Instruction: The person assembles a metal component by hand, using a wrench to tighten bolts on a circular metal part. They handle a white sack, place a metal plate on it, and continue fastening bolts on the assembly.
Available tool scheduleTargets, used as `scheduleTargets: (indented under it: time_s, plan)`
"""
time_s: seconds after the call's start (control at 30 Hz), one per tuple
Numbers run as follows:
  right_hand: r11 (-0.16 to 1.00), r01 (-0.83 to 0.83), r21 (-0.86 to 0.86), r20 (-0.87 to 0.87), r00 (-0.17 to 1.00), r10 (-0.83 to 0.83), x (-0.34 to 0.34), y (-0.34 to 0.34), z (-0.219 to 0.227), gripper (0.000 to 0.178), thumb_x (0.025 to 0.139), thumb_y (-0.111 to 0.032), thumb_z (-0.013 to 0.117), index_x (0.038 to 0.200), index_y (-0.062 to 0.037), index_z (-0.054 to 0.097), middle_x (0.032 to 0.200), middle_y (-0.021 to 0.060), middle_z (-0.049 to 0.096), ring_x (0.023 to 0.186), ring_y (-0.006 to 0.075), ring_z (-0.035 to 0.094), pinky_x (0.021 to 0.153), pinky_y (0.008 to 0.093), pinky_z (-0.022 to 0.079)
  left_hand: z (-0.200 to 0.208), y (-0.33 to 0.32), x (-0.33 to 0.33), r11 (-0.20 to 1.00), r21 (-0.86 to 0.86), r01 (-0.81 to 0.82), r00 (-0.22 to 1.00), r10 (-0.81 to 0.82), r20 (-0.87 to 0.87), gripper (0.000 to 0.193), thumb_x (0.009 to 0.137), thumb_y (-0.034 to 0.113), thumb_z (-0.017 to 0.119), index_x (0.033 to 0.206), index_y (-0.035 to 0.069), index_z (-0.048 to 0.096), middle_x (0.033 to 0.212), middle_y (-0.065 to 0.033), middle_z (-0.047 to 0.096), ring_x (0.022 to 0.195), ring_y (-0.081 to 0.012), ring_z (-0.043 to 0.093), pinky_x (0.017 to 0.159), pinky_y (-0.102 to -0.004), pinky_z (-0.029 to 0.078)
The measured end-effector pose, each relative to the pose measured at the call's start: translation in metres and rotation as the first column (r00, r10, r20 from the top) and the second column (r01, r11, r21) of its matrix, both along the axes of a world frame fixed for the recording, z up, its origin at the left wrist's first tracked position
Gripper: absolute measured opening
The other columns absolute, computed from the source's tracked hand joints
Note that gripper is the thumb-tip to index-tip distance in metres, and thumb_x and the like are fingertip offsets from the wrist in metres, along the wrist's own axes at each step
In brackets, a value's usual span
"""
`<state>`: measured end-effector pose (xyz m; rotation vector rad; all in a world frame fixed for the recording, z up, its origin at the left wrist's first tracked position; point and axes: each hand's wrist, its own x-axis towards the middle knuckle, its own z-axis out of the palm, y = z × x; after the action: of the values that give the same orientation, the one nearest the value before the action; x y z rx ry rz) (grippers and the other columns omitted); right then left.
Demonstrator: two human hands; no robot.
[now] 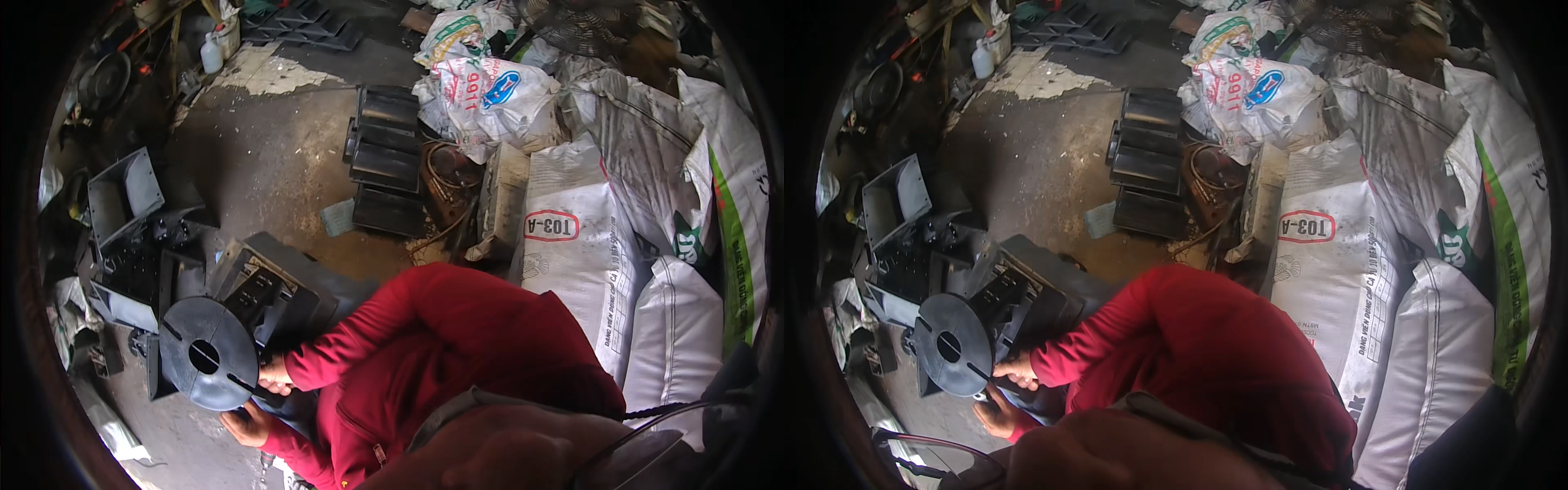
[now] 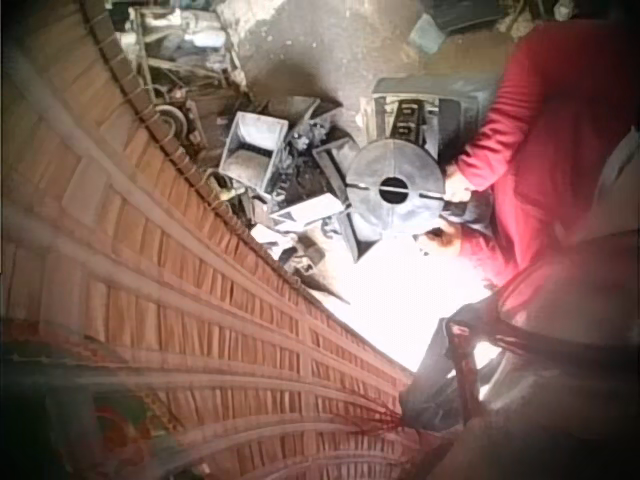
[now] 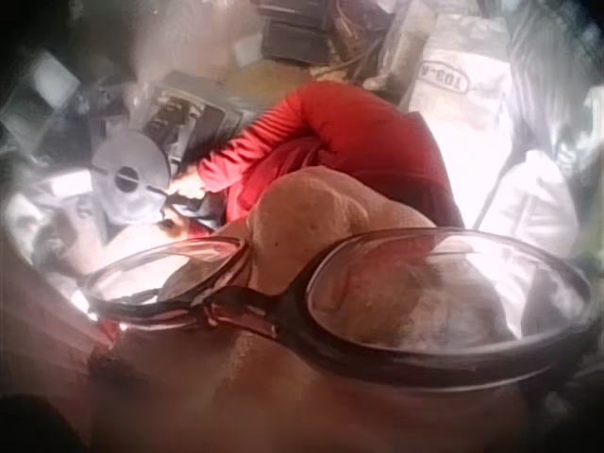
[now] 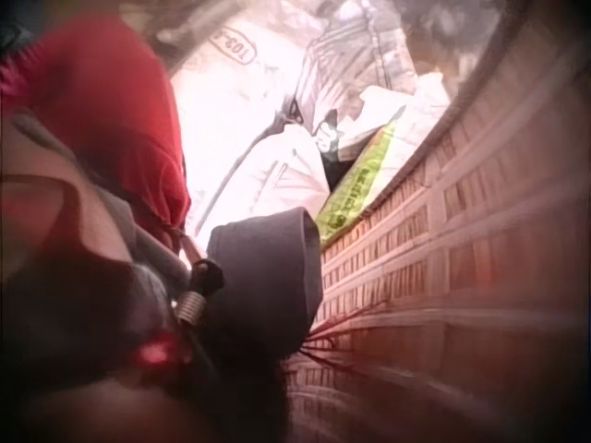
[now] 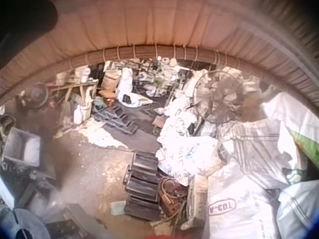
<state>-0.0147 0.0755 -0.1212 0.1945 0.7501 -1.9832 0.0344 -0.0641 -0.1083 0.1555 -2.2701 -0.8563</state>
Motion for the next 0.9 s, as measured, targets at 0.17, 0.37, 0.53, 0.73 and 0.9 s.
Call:
scheduleTargets:
  time_s: [0.17,0.37,0.53,0.73,0.9]
  plan:
    - [0.998,-0.003,0.064,0.126,0.992,-0.005,-0.004,-0.005,-0.016,0.036,0.087,-0.041,0.061,0.064,-0.0182,0.044,0.053,-0.0091,0.029,0.043,0.0064,0.028,0.041,0.0257,0.025,0.017,-0.005,-0.008,0.974,0.022,0.225,0.973,-0.226,0.037,0.014,0.083,0.011,0.067,0.089,-0.001,0.062,0.080,-0.0144,0.057,0.073,-0.0308,0.057,0.065,-0.0398,0.045]
    - [0.993,-0.056,0.106,0.032,0.998,0.053,-0.001,0.002,0.025,0.027,0.088,-0.038,0.060,0.074,-0.0180,0.051,0.053,-0.0089,0.031,0.043,0.0060,0.029,0.041,0.0251,0.025,0.023,-0.023,-0.005,0.967,-0.039,0.252,0.964,-0.248,0.093,0.016,0.082,0.010,0.068,0.093,-0.001,0.063,0.085,-0.0130,0.057,0.075,-0.0278,0.057,0.066,-0.0382,0.045]
    - [0.997,0.019,0.070,0.014,1.000,-0.020,0.003,0.000,0.011,0.025,0.088,-0.038,0.060,0.075,-0.0182,0.051,0.055,-0.0091,0.032,0.044,0.0052,0.029,0.041,0.0247,0.024,-0.002,-0.009,-0.002,0.988,0.138,0.077,0.994,-0.086,0.064,0.016,0.080,0.008,0.071,0.086,-0.003,0.062,0.079,-0.0126,0.057,0.071,-0.0269,0.056,0.065,-0.0384,0.044]
    - [0.999,0.008,0.048,0.011,1.000,-0.009,-0.001,0.001,0.007,0.029,0.088,-0.038,0.061,0.070,-0.0183,0.048,0.055,-0.0090,0.032,0.044,0.0050,0.029,0.040,0.0239,0.024,0.017,-0.019,-0.010,0.945,-0.122,0.302,0.952,-0.293,0.088,0.021,0.081,0.001,0.063,0.102,-0.001,0.061,0.088,-0.0147,0.056,0.073,-0.0317,0.058,0.062,-0.0387,0.046]
    - [0.995,-0.074,0.073,0.072,0.995,0.069,-0.002,0.004,0.014,0.025,0.089,-0.035,0.058,0.070,-0.0206,0.050,0.053,-0.0093,0.031,0.043,0.0051,0.030,0.040,0.0236,0.024,-0.003,-0.022,-0.002,0.994,-0.059,0.090,0.970,-0.074,0.233,0.023,0.079,0.008,0.068,0.102,0.003,0.064,0.103,-0.0203,0.060,0.082,-0.0341,0.061,0.064,-0.0375,0.048]
